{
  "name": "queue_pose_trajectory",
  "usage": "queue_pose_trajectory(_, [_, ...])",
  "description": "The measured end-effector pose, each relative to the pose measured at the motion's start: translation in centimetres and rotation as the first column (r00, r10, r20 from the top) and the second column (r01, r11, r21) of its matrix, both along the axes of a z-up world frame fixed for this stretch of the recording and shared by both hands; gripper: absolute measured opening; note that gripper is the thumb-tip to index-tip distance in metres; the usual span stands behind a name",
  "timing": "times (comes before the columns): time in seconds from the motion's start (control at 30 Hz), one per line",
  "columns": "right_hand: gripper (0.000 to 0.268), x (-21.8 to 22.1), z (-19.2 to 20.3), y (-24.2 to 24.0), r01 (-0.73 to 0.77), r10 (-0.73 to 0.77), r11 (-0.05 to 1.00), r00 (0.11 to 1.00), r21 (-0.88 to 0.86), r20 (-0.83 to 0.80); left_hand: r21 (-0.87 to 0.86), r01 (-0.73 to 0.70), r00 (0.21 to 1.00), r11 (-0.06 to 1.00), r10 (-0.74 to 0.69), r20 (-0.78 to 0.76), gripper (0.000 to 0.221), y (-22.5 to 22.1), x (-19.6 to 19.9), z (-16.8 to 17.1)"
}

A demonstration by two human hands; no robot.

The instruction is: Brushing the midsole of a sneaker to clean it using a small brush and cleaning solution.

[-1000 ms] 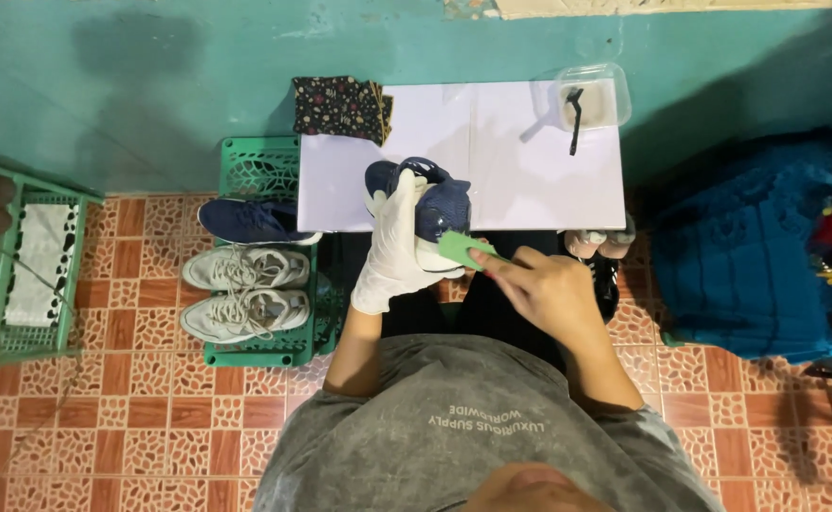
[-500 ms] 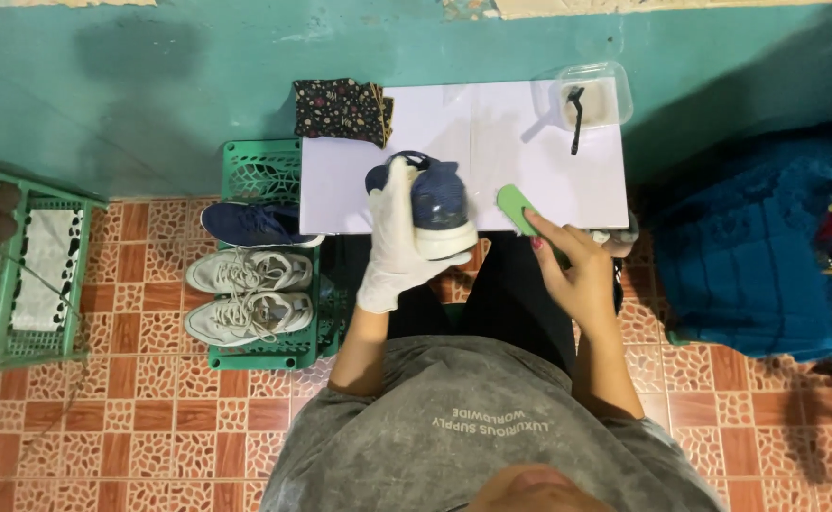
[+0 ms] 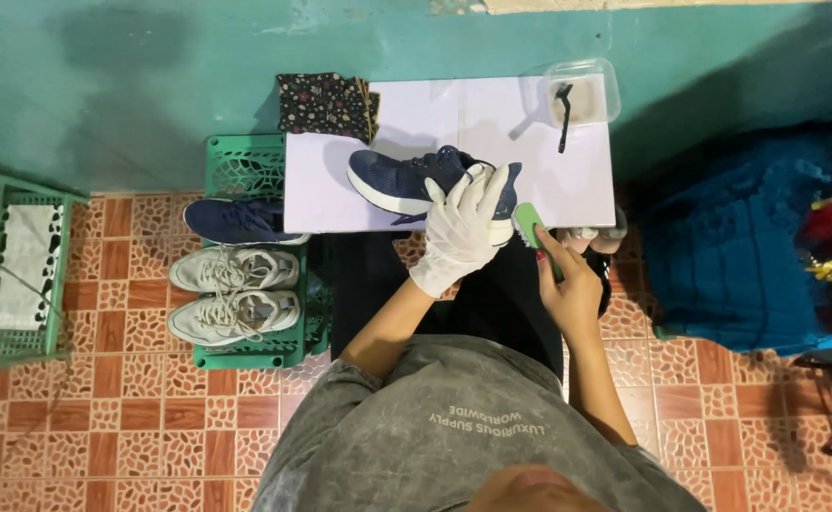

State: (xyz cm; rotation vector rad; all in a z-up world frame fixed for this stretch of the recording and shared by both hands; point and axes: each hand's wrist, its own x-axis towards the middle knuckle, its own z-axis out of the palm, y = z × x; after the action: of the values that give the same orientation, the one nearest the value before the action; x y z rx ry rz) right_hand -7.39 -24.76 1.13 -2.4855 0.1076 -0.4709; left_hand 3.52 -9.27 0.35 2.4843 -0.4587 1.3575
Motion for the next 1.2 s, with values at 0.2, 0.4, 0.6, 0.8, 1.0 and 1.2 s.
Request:
queue_pose_trajectory(0.2, [0.037, 0.6, -2.9, -0.5, -0.032, 0.028, 0.997, 0.998, 0.075, 0.049, 0.091, 0.054, 0.998, 0.994, -0.053, -0.016, 0.06, -1.2, 0.5, -2.0])
queue_pose_trajectory(0.4, [0.039, 1.7, -4.8, -1.7, -0.019, 0.02, 1.0, 0.999, 0.014, -0.033, 0.032, 0.437, 0.787, 0.899, -0.365, -0.497, 0.118, 1.0, 1.9, -5.7])
queue_pose_trajectory(0.6, [0.04, 2.5, -5.3, -2.4, 0.028, -0.036, 0.996, 0.994, -0.079, -0.102, 0.157, 0.042, 0.998, 0.987, -0.034, -0.053, 0.04, 6.0, 4.0, -10.2])
queue_pose_trajectory(0.8, [0.038, 2.7, -3.9, -2.6, 0.045, -0.058, 0.995, 0.987, -0.088, -0.151, -0.017, 0.16, 0.909, 0.987, -0.154, -0.387, 0.053, 7.8, 5.0, -8.3])
queue_pose_trajectory(1.0, [0.042, 2.5, -3.4, -2.6, 0.04, -0.055, 0.995, 0.984, -0.088, -0.167, -0.077, 0.012, 0.979, 0.997, -0.028, -0.202, 0.076, 6.2, 4.2, -7.9])
queue_pose_trajectory(1.2, [0.04, 2.4, -4.8, -3.2, 0.05, -0.071, 0.992, 0.978, -0.115, -0.194, -0.592, -0.232, 0.873, 0.772, -0.103, -0.477, 0.088, 5.8, 2.9, -8.6])
